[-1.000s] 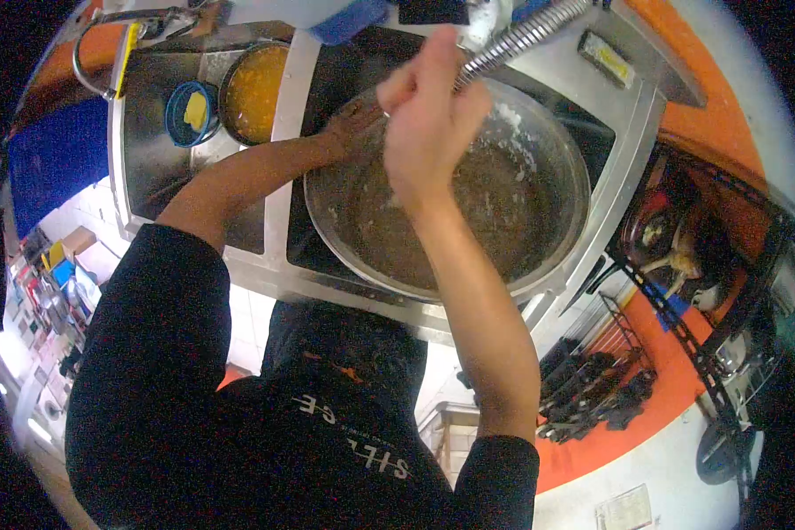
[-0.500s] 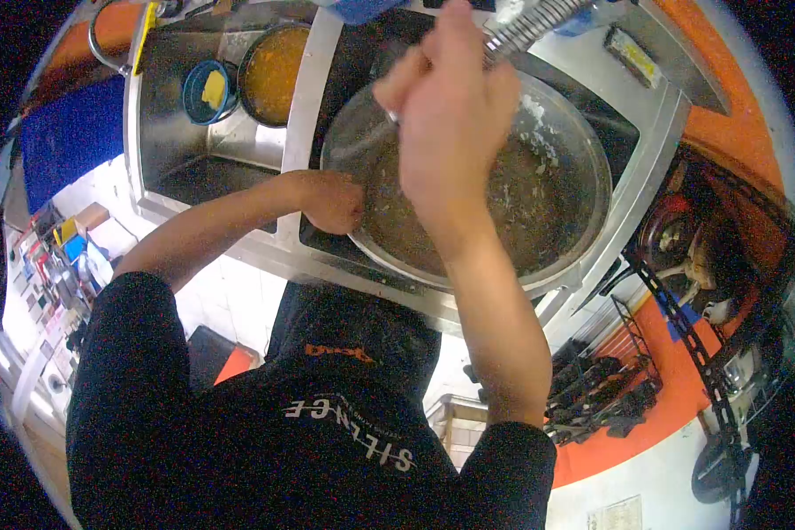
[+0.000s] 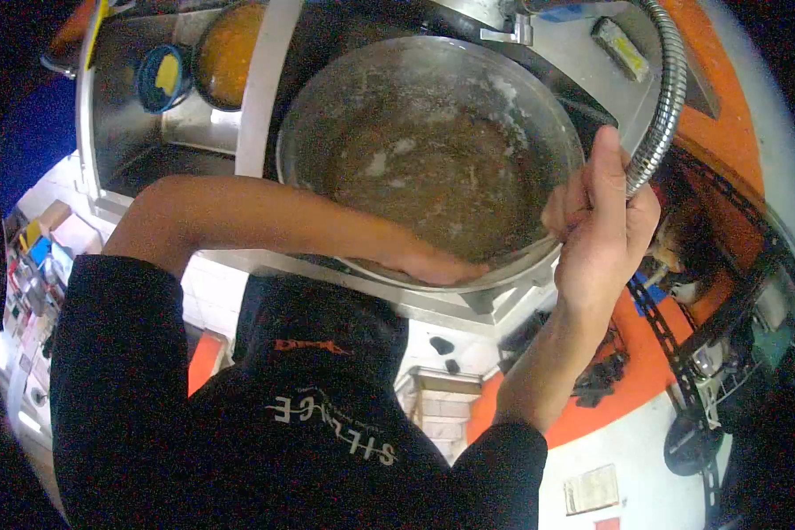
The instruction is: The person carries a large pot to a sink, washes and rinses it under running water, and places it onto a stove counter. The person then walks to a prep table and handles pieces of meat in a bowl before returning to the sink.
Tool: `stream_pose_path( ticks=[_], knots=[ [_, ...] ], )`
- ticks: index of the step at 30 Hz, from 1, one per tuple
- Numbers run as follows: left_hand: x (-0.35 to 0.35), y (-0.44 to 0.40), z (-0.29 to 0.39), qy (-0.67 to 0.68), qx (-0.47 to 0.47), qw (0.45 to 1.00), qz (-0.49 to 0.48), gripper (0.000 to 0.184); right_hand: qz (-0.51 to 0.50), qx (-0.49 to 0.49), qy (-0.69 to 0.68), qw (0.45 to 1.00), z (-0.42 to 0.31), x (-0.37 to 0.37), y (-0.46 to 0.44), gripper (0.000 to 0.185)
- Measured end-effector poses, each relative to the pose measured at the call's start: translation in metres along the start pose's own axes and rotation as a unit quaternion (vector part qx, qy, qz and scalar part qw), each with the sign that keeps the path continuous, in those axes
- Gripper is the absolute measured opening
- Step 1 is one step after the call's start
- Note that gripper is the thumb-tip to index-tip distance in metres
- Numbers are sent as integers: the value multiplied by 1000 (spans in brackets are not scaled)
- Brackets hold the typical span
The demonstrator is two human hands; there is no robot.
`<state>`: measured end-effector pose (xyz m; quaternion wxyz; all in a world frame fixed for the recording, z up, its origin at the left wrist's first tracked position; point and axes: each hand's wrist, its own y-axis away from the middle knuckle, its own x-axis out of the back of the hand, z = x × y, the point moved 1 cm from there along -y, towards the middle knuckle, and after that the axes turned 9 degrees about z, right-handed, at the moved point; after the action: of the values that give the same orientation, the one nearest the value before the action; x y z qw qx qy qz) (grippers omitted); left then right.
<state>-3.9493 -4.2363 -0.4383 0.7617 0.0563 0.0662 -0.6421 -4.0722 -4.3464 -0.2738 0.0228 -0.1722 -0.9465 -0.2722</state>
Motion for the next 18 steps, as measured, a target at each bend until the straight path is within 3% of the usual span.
stream_pose_path(
  ticks=[2, 4, 6, 11, 17, 18],
  knots=[
    [-14, -55, -12, 20, 14, 998, 65, 62, -3, 96, 19, 995, 9, 8, -15, 41],
    [-21, -109, -24, 45, 42, 987, 147, 64, -21, 107, 16, 994, 21, 13, -30, 42],
    [-27, -165, -39, 74, 80, 963, 245, 67, -16, 189, 44, 981, 28, 12, -44, 39],
    [-12, -267, -81, 135, 178, 841, 493, 76, -103, 274, -68, 954, 38, 22, -80, 40],
    [54, -298, -156, 94, 241, 695, 671, 88, -97, 332, -47, 937, 41, 17, -89, 42],
    [71, -277, -163, 95, 165, 726, 661, 93, -97, 352, -59, 929, 41, 16, -91, 42]
  ],
)
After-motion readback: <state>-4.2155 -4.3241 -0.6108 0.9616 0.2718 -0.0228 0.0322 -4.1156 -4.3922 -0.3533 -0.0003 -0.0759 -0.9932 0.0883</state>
